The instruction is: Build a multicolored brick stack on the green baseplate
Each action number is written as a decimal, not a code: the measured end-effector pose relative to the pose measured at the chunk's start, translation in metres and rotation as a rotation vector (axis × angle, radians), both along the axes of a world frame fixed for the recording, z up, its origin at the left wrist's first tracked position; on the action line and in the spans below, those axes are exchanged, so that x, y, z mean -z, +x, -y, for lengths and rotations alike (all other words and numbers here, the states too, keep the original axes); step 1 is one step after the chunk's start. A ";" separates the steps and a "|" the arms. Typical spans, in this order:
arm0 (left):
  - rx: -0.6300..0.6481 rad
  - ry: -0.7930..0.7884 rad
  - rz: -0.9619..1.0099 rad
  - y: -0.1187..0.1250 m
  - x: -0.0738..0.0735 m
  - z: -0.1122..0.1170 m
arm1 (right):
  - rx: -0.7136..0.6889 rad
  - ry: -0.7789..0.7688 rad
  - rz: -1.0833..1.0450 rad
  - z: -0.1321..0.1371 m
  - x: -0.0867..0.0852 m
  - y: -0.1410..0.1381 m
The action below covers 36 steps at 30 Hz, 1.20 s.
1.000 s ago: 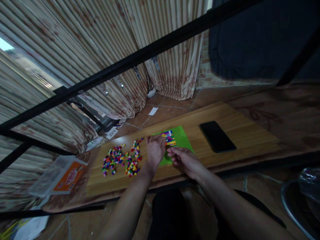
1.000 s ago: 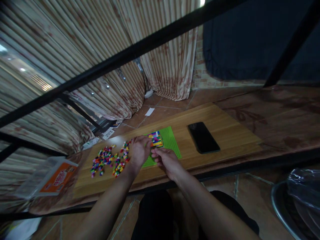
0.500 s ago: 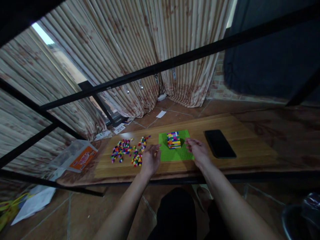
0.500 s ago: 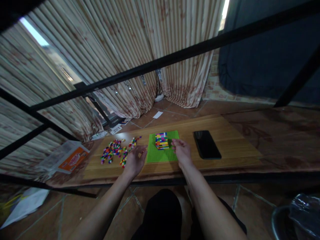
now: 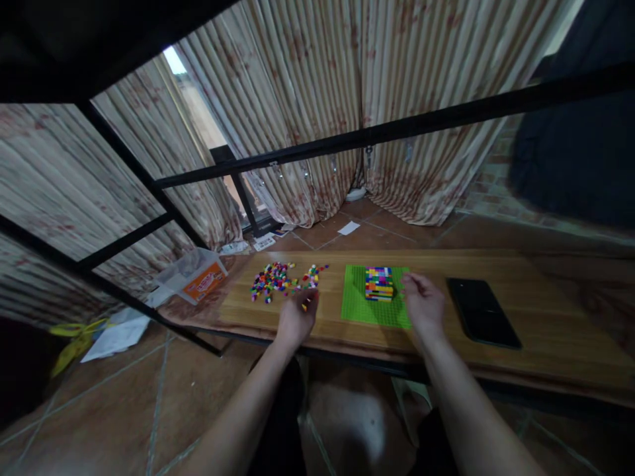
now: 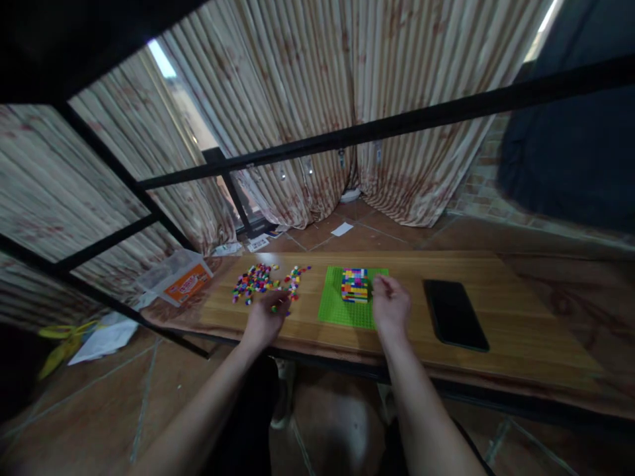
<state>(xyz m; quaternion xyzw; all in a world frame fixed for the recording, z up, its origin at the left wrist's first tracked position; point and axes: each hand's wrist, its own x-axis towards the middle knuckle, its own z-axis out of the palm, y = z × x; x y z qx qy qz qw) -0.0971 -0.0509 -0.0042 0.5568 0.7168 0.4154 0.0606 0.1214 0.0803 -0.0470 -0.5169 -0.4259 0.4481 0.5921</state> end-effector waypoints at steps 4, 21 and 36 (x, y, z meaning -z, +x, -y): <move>-0.154 0.070 0.226 -0.058 0.012 -0.021 | -0.108 0.212 0.213 0.014 -0.005 -0.022; 0.092 -0.395 0.111 -0.109 0.049 0.020 | -0.765 0.210 0.980 0.078 0.015 -0.142; 0.043 -0.439 0.040 -0.090 0.046 -0.009 | -0.685 0.338 0.901 0.068 0.023 -0.171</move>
